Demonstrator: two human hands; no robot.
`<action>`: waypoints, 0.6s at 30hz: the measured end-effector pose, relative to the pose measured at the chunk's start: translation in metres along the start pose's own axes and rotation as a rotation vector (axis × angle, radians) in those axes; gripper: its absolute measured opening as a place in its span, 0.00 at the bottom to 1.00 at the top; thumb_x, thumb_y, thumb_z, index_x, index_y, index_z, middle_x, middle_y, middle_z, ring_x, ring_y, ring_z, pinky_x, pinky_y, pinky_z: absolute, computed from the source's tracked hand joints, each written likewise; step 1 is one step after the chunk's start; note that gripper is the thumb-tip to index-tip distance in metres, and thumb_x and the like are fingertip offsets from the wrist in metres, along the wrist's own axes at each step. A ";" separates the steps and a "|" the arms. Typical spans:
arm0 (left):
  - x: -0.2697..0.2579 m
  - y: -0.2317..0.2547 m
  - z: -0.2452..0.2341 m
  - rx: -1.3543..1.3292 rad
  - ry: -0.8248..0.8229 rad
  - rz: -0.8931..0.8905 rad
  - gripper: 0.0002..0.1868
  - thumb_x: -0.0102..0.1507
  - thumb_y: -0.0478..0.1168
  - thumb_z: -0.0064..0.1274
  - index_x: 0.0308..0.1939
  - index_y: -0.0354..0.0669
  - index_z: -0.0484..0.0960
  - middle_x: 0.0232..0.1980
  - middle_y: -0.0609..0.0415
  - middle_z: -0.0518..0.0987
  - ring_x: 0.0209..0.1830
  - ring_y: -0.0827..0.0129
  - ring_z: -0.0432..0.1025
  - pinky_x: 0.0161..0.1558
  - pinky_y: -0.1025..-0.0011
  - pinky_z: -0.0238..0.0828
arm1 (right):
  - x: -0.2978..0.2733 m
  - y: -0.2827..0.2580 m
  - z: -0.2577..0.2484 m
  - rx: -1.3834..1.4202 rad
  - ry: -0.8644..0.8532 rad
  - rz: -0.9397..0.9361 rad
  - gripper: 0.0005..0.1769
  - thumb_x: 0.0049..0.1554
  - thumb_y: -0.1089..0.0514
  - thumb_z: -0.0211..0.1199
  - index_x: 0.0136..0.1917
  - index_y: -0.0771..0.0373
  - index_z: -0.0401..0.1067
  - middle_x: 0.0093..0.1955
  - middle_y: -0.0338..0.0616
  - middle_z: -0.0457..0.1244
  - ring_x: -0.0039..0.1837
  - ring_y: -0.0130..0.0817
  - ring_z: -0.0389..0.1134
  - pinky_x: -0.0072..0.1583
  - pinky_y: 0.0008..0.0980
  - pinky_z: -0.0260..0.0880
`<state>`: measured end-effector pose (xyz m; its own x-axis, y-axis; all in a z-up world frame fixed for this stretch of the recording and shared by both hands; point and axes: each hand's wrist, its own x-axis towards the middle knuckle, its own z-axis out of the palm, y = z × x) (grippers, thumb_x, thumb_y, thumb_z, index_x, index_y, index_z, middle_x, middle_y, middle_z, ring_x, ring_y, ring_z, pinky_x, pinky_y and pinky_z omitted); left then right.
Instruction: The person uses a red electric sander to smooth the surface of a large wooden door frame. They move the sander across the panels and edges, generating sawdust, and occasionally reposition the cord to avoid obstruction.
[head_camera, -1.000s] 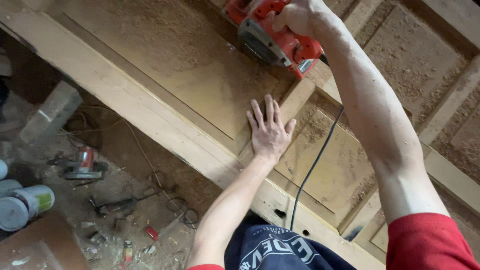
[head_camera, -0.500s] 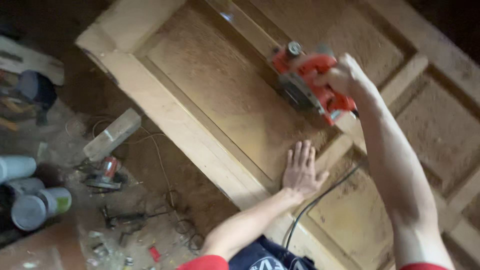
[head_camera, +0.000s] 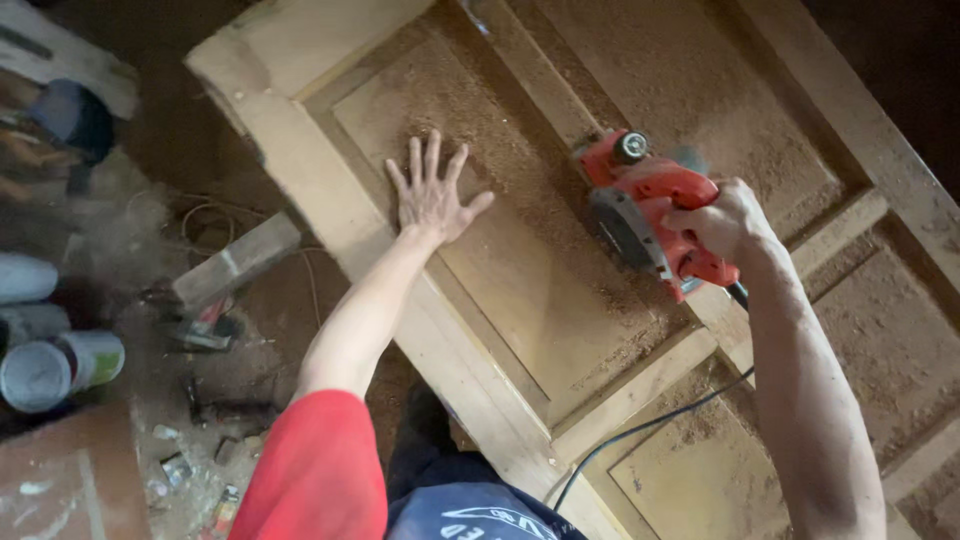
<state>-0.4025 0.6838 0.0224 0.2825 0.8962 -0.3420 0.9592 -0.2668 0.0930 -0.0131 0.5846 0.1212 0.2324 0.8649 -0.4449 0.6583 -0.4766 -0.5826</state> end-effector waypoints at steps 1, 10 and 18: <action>0.002 -0.002 0.005 -0.002 0.035 0.014 0.53 0.61 0.82 0.27 0.83 0.65 0.40 0.84 0.49 0.24 0.84 0.46 0.23 0.73 0.28 0.18 | -0.001 -0.004 0.001 0.006 -0.001 0.009 0.17 0.45 0.56 0.72 0.46 0.66 0.78 0.33 0.43 0.68 0.37 0.34 0.69 0.42 0.39 0.70; 0.020 -0.006 0.016 0.016 -0.103 0.002 0.55 0.61 0.84 0.26 0.85 0.65 0.38 0.85 0.48 0.24 0.85 0.46 0.22 0.76 0.32 0.14 | 0.051 -0.028 0.011 -0.051 0.015 -0.129 0.22 0.42 0.54 0.76 0.49 0.63 0.79 0.40 0.46 0.70 0.42 0.35 0.73 0.46 0.38 0.74; 0.019 -0.002 0.001 0.030 -0.162 -0.023 0.55 0.61 0.84 0.24 0.85 0.64 0.37 0.85 0.44 0.24 0.85 0.43 0.21 0.76 0.34 0.13 | 0.086 -0.074 0.028 0.085 -0.040 -0.005 0.20 0.46 0.56 0.73 0.52 0.63 0.78 0.43 0.45 0.71 0.46 0.33 0.73 0.45 0.38 0.74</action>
